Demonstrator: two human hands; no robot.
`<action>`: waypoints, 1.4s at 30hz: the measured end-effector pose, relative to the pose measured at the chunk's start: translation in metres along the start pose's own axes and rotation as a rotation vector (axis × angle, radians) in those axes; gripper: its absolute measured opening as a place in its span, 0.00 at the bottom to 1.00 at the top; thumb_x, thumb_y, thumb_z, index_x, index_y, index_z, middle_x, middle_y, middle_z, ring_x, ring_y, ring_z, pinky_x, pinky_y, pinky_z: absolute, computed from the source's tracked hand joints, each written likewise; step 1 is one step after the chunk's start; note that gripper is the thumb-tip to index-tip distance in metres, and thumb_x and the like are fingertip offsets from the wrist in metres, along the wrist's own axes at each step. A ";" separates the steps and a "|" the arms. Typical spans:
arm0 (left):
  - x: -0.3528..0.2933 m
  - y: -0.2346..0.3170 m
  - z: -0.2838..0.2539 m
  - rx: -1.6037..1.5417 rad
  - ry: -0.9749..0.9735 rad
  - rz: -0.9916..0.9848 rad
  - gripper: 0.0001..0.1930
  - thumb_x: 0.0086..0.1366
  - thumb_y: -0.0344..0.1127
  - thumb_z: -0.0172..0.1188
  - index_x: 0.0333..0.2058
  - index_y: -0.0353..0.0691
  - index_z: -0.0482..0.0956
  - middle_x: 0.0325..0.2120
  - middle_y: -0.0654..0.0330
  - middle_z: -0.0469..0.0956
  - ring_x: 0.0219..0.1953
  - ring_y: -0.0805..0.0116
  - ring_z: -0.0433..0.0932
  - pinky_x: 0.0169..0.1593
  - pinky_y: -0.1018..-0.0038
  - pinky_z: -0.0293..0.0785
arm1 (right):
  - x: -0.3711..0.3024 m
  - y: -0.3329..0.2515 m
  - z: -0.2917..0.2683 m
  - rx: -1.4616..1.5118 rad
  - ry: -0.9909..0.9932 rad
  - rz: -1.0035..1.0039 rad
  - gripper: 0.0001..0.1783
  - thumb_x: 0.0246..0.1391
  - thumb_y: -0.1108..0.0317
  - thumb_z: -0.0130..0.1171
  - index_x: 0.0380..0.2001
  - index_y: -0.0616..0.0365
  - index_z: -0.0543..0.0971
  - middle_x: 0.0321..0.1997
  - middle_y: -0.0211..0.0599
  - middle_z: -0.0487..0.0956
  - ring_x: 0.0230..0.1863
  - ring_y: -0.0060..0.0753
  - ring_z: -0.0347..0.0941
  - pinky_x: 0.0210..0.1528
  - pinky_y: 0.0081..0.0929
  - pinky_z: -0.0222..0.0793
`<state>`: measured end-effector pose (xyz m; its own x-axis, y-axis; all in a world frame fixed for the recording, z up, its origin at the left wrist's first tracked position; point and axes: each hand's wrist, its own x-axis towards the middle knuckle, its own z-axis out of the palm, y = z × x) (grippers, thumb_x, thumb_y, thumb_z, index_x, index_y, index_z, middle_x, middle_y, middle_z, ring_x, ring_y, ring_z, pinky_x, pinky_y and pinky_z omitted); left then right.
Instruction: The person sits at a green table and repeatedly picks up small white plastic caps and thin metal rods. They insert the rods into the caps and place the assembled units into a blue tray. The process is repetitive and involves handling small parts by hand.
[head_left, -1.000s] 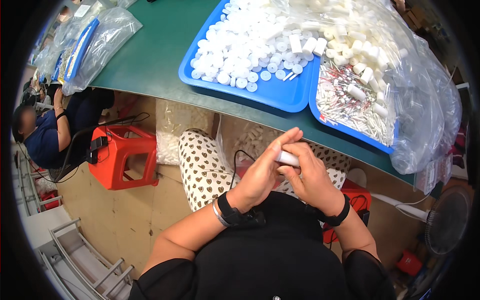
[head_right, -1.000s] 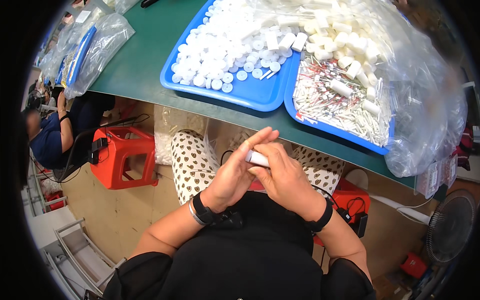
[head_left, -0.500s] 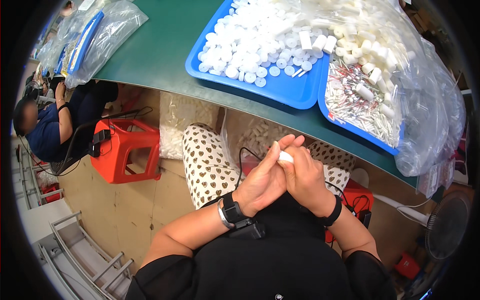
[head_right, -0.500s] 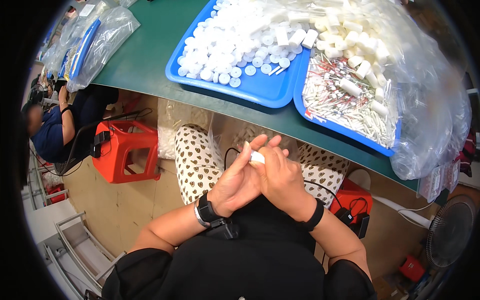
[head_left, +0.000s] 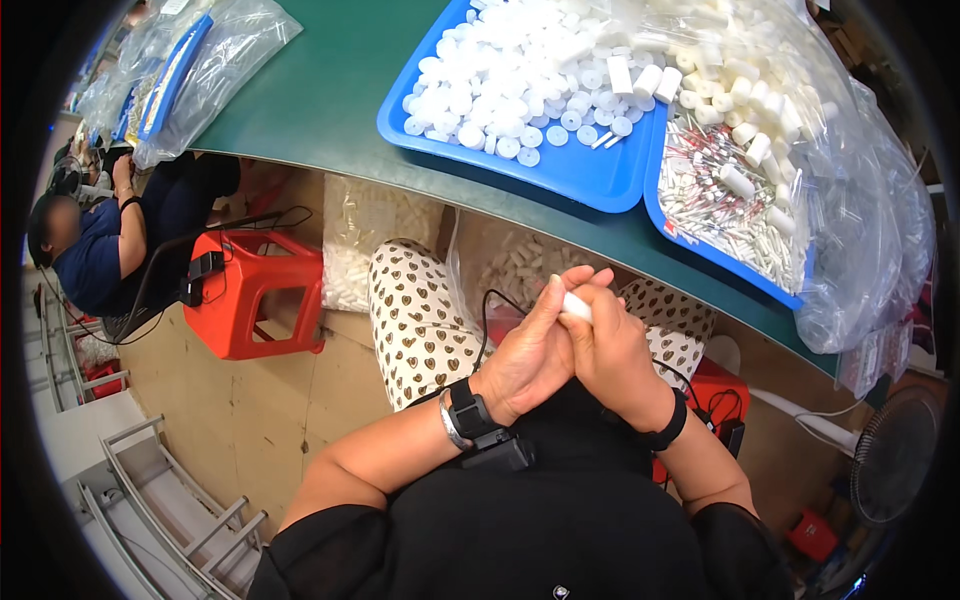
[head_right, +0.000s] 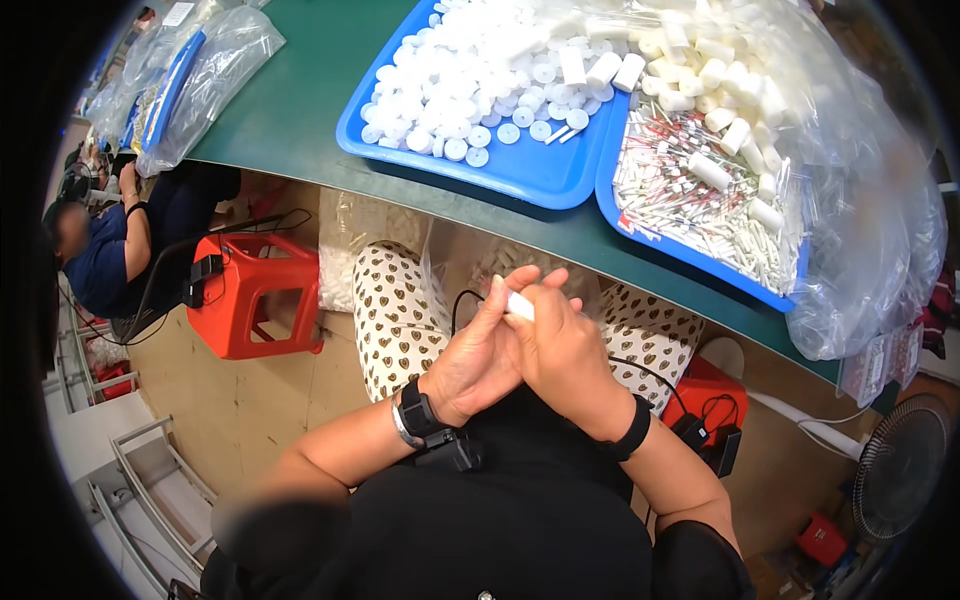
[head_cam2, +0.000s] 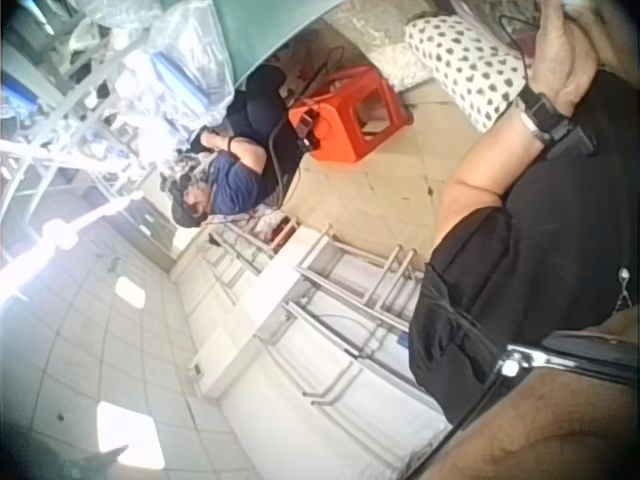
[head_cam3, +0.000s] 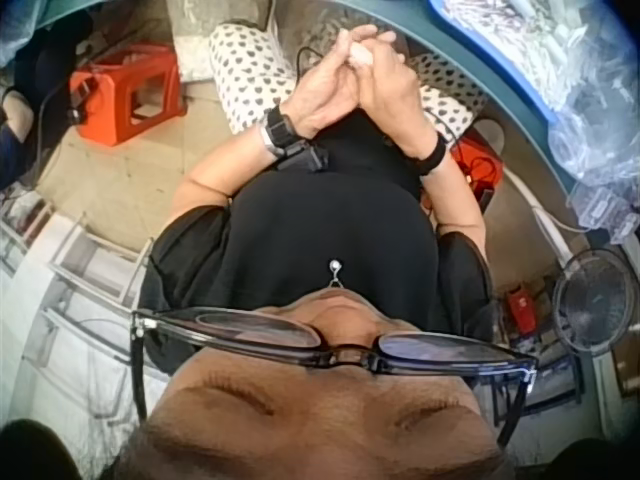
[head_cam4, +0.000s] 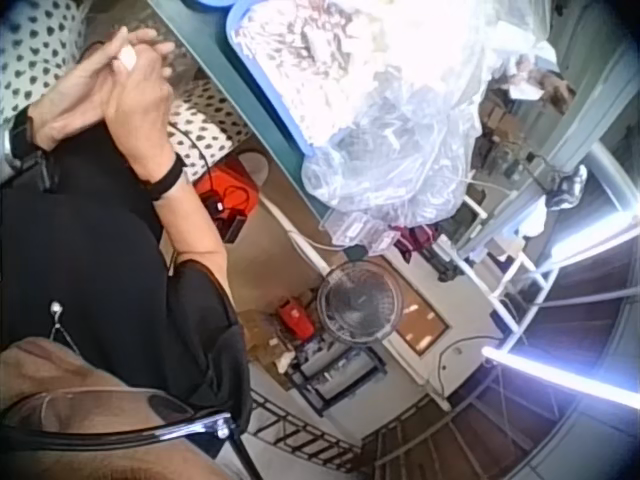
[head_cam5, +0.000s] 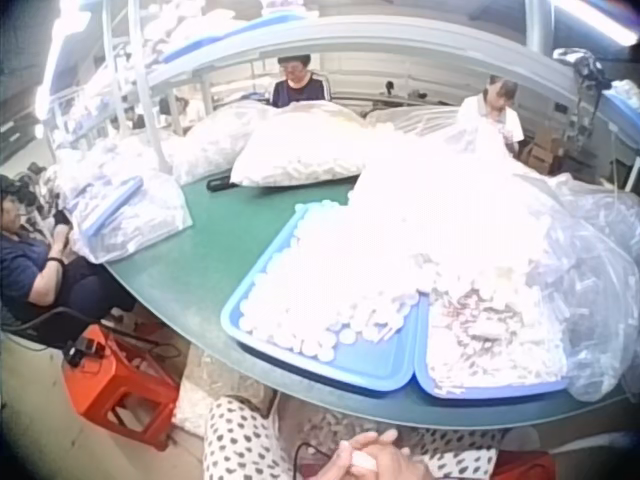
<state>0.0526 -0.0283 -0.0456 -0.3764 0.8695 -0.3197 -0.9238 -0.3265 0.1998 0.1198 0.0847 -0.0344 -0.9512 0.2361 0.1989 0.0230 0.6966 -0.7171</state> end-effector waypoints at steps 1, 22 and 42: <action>0.000 0.002 0.000 0.029 0.001 -0.009 0.27 0.75 0.56 0.37 0.65 0.46 0.58 0.65 0.59 0.60 0.65 0.64 0.61 0.67 0.65 0.61 | 0.000 0.001 0.001 0.052 -0.001 0.054 0.11 0.62 0.70 0.54 0.45 0.63 0.71 0.33 0.48 0.79 0.31 0.52 0.78 0.32 0.41 0.74; 0.006 0.003 -0.028 0.448 0.143 -0.041 0.31 0.76 0.56 0.32 0.64 0.37 0.59 0.62 0.52 0.65 0.43 0.73 0.76 0.54 0.66 0.72 | -0.003 0.025 0.000 1.070 -0.432 0.733 0.17 0.71 0.57 0.43 0.43 0.62 0.71 0.25 0.29 0.73 0.15 0.15 0.58 0.18 0.16 0.58; 0.001 0.024 -0.093 0.092 0.713 -0.074 0.19 0.76 0.47 0.42 0.52 0.38 0.66 0.53 0.54 0.71 0.56 0.58 0.72 0.57 0.61 0.70 | 0.001 0.084 0.004 -0.057 -0.518 0.326 0.15 0.60 0.63 0.54 0.47 0.60 0.78 0.44 0.54 0.80 0.46 0.56 0.76 0.49 0.44 0.71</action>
<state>0.0235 -0.0699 -0.1274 -0.2959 0.4245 -0.8557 -0.9508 -0.2167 0.2213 0.1194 0.1408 -0.0977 -0.9179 0.0933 -0.3858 0.3411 0.6826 -0.6464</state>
